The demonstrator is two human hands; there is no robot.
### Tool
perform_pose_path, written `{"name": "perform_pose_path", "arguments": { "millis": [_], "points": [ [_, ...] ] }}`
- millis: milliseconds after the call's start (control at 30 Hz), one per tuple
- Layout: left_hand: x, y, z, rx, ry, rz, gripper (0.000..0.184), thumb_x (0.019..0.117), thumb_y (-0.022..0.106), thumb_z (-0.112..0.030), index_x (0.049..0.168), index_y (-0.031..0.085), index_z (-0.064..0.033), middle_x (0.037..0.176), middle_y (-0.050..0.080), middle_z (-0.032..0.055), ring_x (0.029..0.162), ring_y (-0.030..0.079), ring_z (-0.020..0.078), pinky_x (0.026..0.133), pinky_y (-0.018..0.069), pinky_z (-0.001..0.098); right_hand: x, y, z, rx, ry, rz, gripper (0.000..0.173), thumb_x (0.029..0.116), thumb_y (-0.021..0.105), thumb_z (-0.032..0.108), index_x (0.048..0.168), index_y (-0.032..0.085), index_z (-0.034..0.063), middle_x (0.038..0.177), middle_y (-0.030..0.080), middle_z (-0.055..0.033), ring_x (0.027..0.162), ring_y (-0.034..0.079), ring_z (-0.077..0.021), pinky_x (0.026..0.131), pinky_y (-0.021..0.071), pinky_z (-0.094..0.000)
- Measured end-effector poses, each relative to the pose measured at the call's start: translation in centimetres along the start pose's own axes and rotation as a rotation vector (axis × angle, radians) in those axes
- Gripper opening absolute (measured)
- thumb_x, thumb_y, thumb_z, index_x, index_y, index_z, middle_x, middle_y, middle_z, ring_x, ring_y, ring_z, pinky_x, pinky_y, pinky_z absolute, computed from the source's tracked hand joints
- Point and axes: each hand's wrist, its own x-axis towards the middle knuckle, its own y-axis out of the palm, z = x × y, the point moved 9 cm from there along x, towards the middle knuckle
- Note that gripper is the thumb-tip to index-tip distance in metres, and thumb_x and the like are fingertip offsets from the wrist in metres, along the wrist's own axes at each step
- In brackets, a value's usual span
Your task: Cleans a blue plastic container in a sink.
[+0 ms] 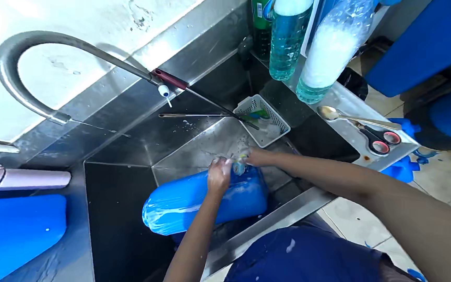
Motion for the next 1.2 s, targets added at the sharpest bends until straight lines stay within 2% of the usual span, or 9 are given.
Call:
{"name": "perform_pose_path", "arguments": {
  "millis": [133, 300, 467, 633, 800, 867, 1000, 1100, 1200],
  "points": [
    [-1.0, -1.6, 1.7, -0.289, -0.070, -0.207, 0.043, 0.1023, 0.032, -0.010, 0.121, 0.060, 0.0158, 0.123, 0.058, 0.0353, 0.116, 0.058, 0.0420, 0.103, 0.0435, 0.0503, -5.2, 3.7, 3.0, -0.428, -0.181, -0.012, 0.025, 0.0991, 0.052, -0.005, 0.117, 0.067, -0.0136, 0.137, 0.055, -0.0332, 0.132, 0.048, -0.0525, 0.110, 0.0410, -0.0597],
    [-1.9, -3.1, 3.9, -0.641, -0.067, -0.490, 0.038, 0.0960, 0.035, -0.004, 0.115, 0.056, 0.0212, 0.118, 0.056, 0.0339, 0.107, 0.058, 0.0325, 0.098, 0.0448, 0.0402, -2.1, 1.8, 8.1, -0.484, -0.107, -0.057, 0.038, 0.1020, 0.056, 0.015, 0.134, 0.061, -0.0059, 0.151, 0.050, -0.0237, 0.143, 0.041, -0.0442, 0.114, 0.0353, -0.0603],
    [-2.0, -2.9, 3.4, -0.493, -0.149, -0.281, 0.033, 0.1011, 0.041, 0.002, 0.125, 0.055, 0.0192, 0.128, 0.055, 0.0364, 0.117, 0.058, 0.0386, 0.104, 0.0449, 0.0443, 5.0, 4.2, 5.2, -0.497, 0.043, 0.081, 0.039, 0.1100, 0.044, 0.017, 0.126, 0.061, -0.0151, 0.133, 0.058, -0.0369, 0.130, 0.052, -0.0535, 0.107, 0.0372, -0.0678],
    [-2.1, -2.4, 3.8, -0.362, -0.141, -0.135, 0.041, 0.1052, 0.046, -0.013, 0.137, 0.050, 0.0119, 0.137, 0.052, 0.0343, 0.125, 0.056, 0.0429, 0.106, 0.0459, 0.0508, 3.9, 2.7, 4.2, -0.344, -0.073, -0.200, 0.038, 0.1060, 0.052, 0.017, 0.130, 0.061, -0.0110, 0.131, 0.060, -0.0348, 0.127, 0.055, -0.0509, 0.110, 0.0399, -0.0634],
    [-1.2, 1.9, 0.4, 0.061, 0.056, 0.398, 0.058, 0.1002, 0.063, -0.032, 0.152, 0.049, -0.0114, 0.147, 0.050, 0.0279, 0.134, 0.052, 0.0452, 0.109, 0.0384, 0.0653, 5.2, -9.1, -2.6, -0.592, 0.378, -0.246, 0.059, 0.1014, 0.063, 0.030, 0.151, 0.047, 0.0015, 0.160, 0.034, -0.0297, 0.148, 0.028, -0.0555, 0.112, 0.0226, -0.0787],
    [0.9, 2.3, 0.4, 0.088, 0.090, 0.446, 0.051, 0.1008, 0.062, -0.025, 0.148, 0.052, -0.0102, 0.141, 0.056, 0.0265, 0.126, 0.058, 0.0450, 0.104, 0.0447, 0.0643, 7.2, -12.5, 4.4, -0.474, 0.222, -0.396, 0.072, 0.0982, 0.068, 0.032, 0.155, 0.039, 0.0002, 0.166, 0.025, -0.0255, 0.152, 0.023, -0.0495, 0.117, 0.0223, -0.0701],
    [6.2, -2.0, 5.1, 0.007, -0.107, 0.265, 0.049, 0.1008, 0.063, -0.026, 0.144, 0.055, -0.0053, 0.139, 0.060, 0.0248, 0.127, 0.059, 0.0422, 0.106, 0.0454, 0.0620, 16.5, -12.0, 16.3, 0.121, -0.175, -0.495, 0.067, 0.0984, 0.070, 0.022, 0.152, 0.039, -0.0024, 0.141, 0.056, -0.0276, 0.121, 0.062, -0.0399, 0.101, 0.0513, -0.0530],
    [8.0, -7.2, 11.1, -0.023, -0.330, 0.118, 0.054, 0.1032, 0.059, -0.030, 0.149, 0.047, -0.0041, 0.143, 0.056, 0.0261, 0.131, 0.056, 0.0424, 0.108, 0.0446, 0.0608, 19.5, -11.7, 20.2, -0.273, -0.040, -0.538, 0.051, 0.1015, 0.062, 0.020, 0.144, 0.047, -0.0030, 0.131, 0.062, -0.0278, 0.121, 0.062, -0.0422, 0.101, 0.0484, -0.0599],
    [7.6, -10.8, 16.8, -0.058, -0.511, -0.031, 0.057, 0.1054, 0.054, -0.033, 0.152, 0.041, -0.0042, 0.148, 0.051, 0.0255, 0.132, 0.056, 0.0414, 0.107, 0.0463, 0.0582, 17.4, -12.0, 24.0, -0.766, -0.038, -0.587, 0.037, 0.0960, 0.063, 0.000, 0.132, 0.062, -0.0028, 0.140, 0.055, -0.0291, 0.136, 0.045, -0.0502, 0.110, 0.0276, -0.0758]
  ]
}}
